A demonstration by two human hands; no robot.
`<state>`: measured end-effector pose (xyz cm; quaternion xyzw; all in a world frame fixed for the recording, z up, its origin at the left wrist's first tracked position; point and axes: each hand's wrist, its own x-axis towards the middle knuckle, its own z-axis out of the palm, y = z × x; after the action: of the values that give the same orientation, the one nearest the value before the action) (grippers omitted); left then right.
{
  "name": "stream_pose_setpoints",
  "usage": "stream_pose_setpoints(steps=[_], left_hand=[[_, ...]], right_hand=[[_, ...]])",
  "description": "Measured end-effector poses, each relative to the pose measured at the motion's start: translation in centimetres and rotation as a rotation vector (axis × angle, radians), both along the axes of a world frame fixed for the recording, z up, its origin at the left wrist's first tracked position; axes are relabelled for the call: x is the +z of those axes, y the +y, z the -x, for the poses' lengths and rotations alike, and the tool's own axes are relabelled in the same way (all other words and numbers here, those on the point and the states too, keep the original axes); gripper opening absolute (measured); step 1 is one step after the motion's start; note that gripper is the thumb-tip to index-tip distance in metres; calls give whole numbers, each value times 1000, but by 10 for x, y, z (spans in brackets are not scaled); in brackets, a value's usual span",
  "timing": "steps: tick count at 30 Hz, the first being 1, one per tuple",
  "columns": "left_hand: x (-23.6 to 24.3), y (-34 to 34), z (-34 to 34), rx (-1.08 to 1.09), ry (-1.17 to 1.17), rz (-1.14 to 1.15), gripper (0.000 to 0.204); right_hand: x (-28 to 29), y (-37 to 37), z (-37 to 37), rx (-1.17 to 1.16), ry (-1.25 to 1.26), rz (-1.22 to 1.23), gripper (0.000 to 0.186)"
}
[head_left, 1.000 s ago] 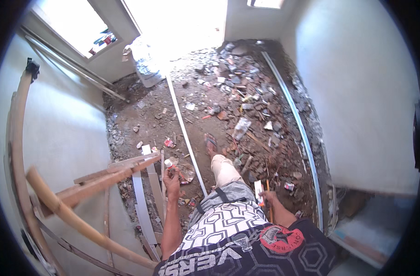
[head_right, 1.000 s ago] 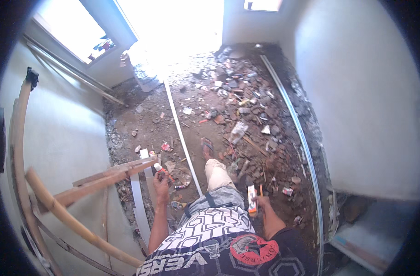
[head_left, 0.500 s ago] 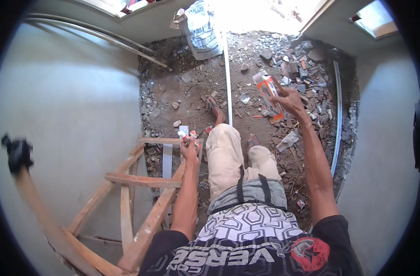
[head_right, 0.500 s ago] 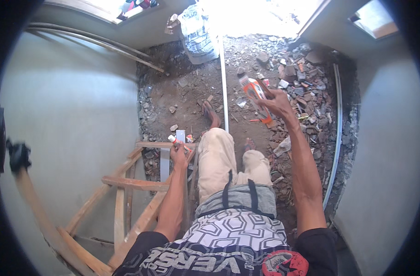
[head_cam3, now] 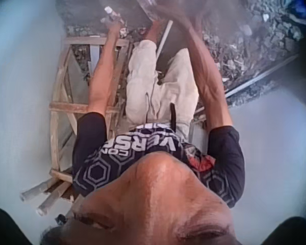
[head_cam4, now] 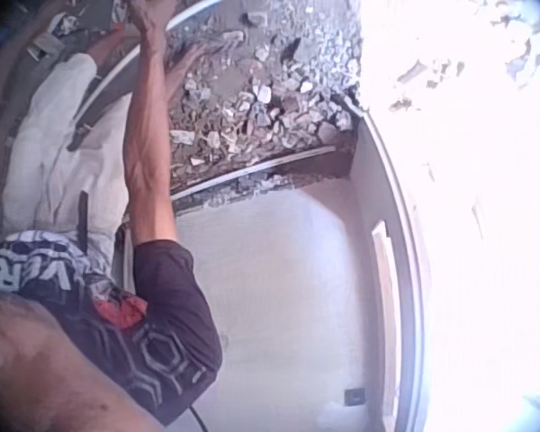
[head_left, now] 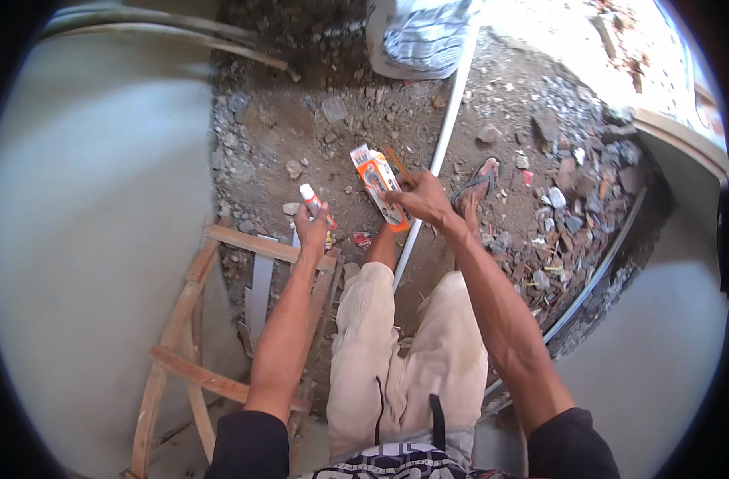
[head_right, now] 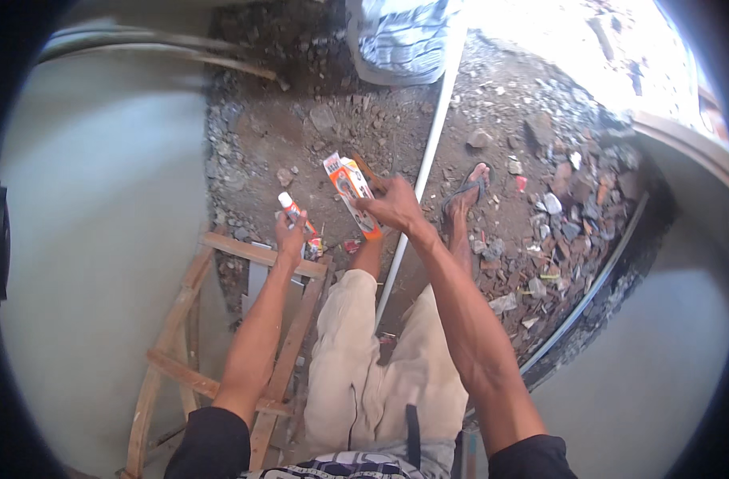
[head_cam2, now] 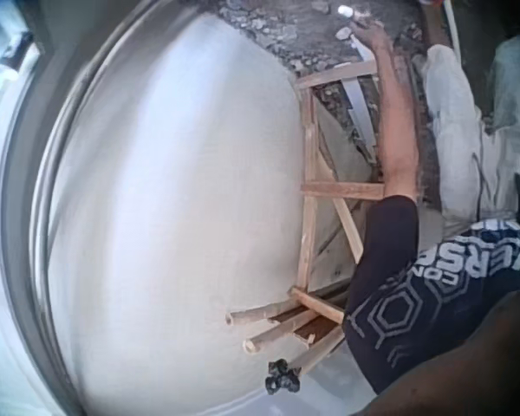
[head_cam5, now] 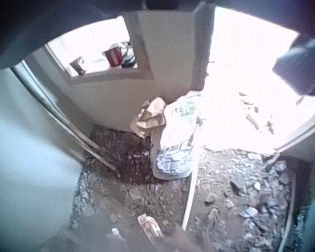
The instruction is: The person positions and aligns white PVC pipes along a trench in the floor, then applies glue to the pipe ends and joins them to fittings. The person also marks the pipes with a pencil and moves around the construction site to continue the installation.
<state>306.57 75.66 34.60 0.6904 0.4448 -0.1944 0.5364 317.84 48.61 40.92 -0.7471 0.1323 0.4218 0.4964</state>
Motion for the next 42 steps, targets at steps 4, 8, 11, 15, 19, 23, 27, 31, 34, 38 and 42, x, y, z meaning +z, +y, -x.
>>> stream_pose_setpoints(steps=[4,8,11,15,19,23,27,31,34,38,42], left_hand=[[-137,28,-15,-52,-67,-243,36],[-193,4,-70,152,187,-123,33],[-252,18,-74,99,187,-204,28],[-296,26,-80,58,169,-272,32],[-313,37,-82,38,167,-317,36],[-316,45,-86,21,167,-357,40],[-317,48,-92,9,170,-382,45],[-318,48,-99,-10,161,-407,49],[-313,45,-96,-26,156,-432,52],[-299,32,-72,-55,132,-492,57],[-259,5,-42,4,110,-316,58]], right_hand=[[-146,43,-44,205,78,41,46],[-248,76,-54,221,-167,119,54],[-298,105,-64,346,-224,130,60],[-348,125,-71,413,-250,131,61],[-371,134,-77,646,-279,105,62],[-368,131,-67,412,-226,139,61],[-383,121,-66,221,-168,77,44],[-400,125,-72,-81,-52,-123,28],[-401,121,-76,-47,28,-176,36],[-383,135,-78,128,-183,-18,52],[-315,139,-102,315,-418,47,59]])
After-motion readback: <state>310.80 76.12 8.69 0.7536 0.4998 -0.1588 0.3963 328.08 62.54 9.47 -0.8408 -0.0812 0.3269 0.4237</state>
